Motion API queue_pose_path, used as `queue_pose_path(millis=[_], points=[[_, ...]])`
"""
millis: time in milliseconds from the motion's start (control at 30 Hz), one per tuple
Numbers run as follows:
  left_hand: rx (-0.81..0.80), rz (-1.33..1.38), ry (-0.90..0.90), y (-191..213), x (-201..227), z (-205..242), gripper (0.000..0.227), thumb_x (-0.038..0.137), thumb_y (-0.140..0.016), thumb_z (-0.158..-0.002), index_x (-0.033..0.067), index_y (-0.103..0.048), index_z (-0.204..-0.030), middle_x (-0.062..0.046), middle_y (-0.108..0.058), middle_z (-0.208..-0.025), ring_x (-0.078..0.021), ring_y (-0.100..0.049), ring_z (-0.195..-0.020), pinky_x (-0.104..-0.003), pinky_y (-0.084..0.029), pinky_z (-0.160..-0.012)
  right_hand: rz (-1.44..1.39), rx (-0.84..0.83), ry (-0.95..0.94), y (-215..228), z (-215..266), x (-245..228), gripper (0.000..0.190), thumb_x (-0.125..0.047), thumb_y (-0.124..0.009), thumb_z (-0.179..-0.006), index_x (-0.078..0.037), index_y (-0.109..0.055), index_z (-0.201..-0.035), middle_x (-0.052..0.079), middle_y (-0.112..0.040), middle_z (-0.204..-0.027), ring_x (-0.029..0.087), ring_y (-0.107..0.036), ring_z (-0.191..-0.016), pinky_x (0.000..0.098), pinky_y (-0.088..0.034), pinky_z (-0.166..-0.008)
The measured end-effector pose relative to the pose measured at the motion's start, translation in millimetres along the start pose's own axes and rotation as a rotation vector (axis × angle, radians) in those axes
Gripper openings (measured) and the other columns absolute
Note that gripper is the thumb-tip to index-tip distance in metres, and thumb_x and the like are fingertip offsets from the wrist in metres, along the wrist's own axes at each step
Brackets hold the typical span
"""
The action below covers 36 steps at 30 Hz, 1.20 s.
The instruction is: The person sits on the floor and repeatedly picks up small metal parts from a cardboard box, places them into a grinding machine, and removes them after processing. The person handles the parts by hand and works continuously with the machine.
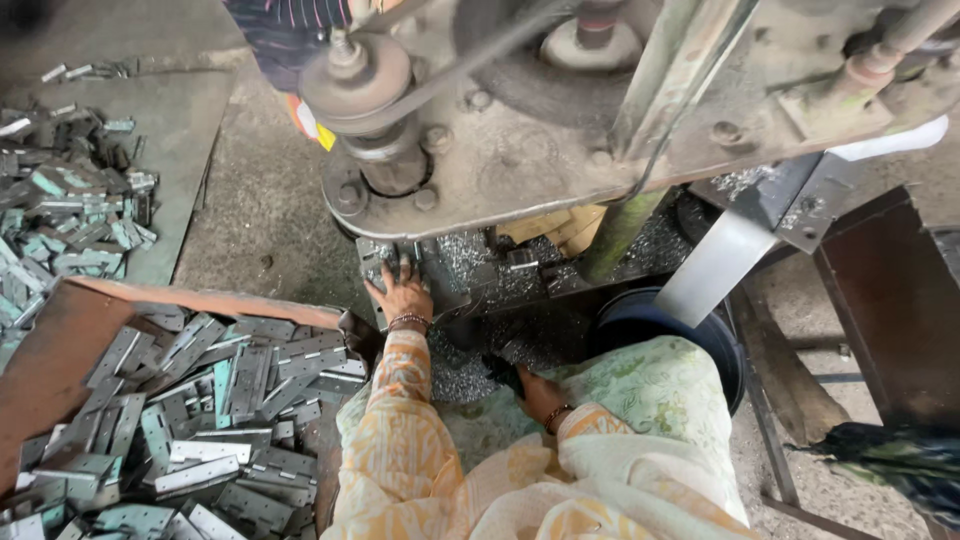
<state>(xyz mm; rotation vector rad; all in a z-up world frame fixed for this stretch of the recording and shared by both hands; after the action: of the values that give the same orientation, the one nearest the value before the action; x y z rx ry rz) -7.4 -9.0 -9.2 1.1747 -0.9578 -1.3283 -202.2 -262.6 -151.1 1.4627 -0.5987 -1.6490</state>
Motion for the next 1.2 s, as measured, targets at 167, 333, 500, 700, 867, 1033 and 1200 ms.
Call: queue_pose_path(millis=[167, 333, 500, 700, 867, 1033, 1200], points=[[-0.03, 0.034, -0.019, 16.1, -6.9, 4.2, 0.053, 0.045, -0.041, -0.105, 0.0344, -0.037, -0.157, 0.014, -0.014, -0.171, -0.0288, -0.003, -0.159, -0.071, -0.003, -0.121, -0.007, 0.008, 0.039, 8.4, 1.7, -10.5, 0.059, -0.017, -0.073, -0.085, -0.011, -0.046, -0.137, 0.024, -0.073, -0.096, 0.045, -0.07, -0.087, 0.0544, -0.057, -0.074], [0.141, 0.14, -0.079, 9.7, -38.9, 23.4, 0.057, 0.041, -0.055, -0.096, 0.0368, -0.044, -0.151, 0.011, -0.025, -0.166, -0.0288, -0.01, -0.157, -0.068, -0.009, -0.122, 0.083, -0.059, -0.03, 34.9, 8.9, -28.4, 0.049, -0.021, -0.069, -0.087, -0.007, -0.049, -0.13, 0.027, -0.073, -0.094, 0.046, -0.071, -0.088, 0.0558, -0.057, -0.076], [0.617, 0.34, 0.02, -39.6, -119.3, 66.4, 0.045, 0.029, -0.065, -0.091, 0.0198, -0.067, -0.135, 0.002, -0.053, -0.159, -0.0333, -0.04, -0.148, -0.061, -0.031, -0.12, 0.301, -0.162, -0.036, 77.6, -10.3, -56.9, 0.056, -0.026, -0.074, -0.082, -0.006, -0.049, -0.127, 0.025, -0.073, -0.098, 0.044, -0.072, -0.091, 0.0545, -0.059, -0.078], [0.649, 0.475, 0.298, -123.8, -224.7, 135.6, 0.039, 0.032, -0.068, -0.095, 0.0135, -0.07, -0.129, -0.002, -0.064, -0.144, -0.036, -0.051, -0.133, -0.056, -0.041, -0.111, 0.312, -0.176, -0.075, 103.3, -6.3, -85.1, 0.061, -0.031, -0.077, -0.082, -0.009, -0.05, -0.131, 0.024, -0.074, -0.1, 0.044, -0.072, -0.094, 0.0552, -0.059, -0.08], [0.452, 0.505, 0.517, -193.4, -249.5, 177.7, 0.042, 0.028, -0.072, -0.085, 0.0138, -0.074, -0.125, -0.006, -0.067, -0.136, -0.0372, -0.053, -0.126, -0.058, -0.045, -0.098, 0.305, -0.185, -0.08, 106.6, -1.9, -88.9, 0.068, -0.039, -0.078, -0.083, -0.009, -0.048, -0.135, 0.027, -0.073, -0.1, 0.047, -0.071, -0.094, 0.0564, -0.058, -0.08], [0.396, 0.744, 0.558, -227.2, -230.8, 168.0, 0.05, 0.032, -0.08, -0.083, 0.0087, -0.072, -0.127, -0.02, -0.072, -0.12, -0.0385, -0.068, -0.109, -0.046, -0.055, -0.099, 0.329, -0.17, -0.035, 108.5, -7.4, -82.7, 0.064, -0.037, -0.078, -0.083, -0.008, -0.05, -0.132, 0.027, -0.073, -0.101, 0.047, -0.071, -0.095, 0.0567, -0.058, -0.08], [0.519, 1.167, 0.764, -231.0, -186.5, 117.8, 0.066, 0.025, -0.084, -0.074, 0.0063, -0.063, -0.134, -0.018, -0.075, -0.107, -0.0359, -0.072, -0.1, -0.045, -0.056, -0.089, 0.33, -0.169, -0.046, 103.7, -7.8, -79.6, 0.065, -0.037, -0.079, -0.081, -0.008, -0.05, -0.132, 0.028, -0.073, -0.099, 0.047, -0.07, -0.095, 0.0559, -0.057, -0.08]])
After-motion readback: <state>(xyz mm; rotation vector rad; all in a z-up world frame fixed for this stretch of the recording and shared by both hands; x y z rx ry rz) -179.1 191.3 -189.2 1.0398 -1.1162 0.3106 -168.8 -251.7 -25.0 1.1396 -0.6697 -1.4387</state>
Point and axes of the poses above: each hand's wrist, its own z-axis away from the middle knuckle, its own y-axis out of the back of the hand, x = y × z, the point moved 1 cm from there along -z, towards the middle knuckle
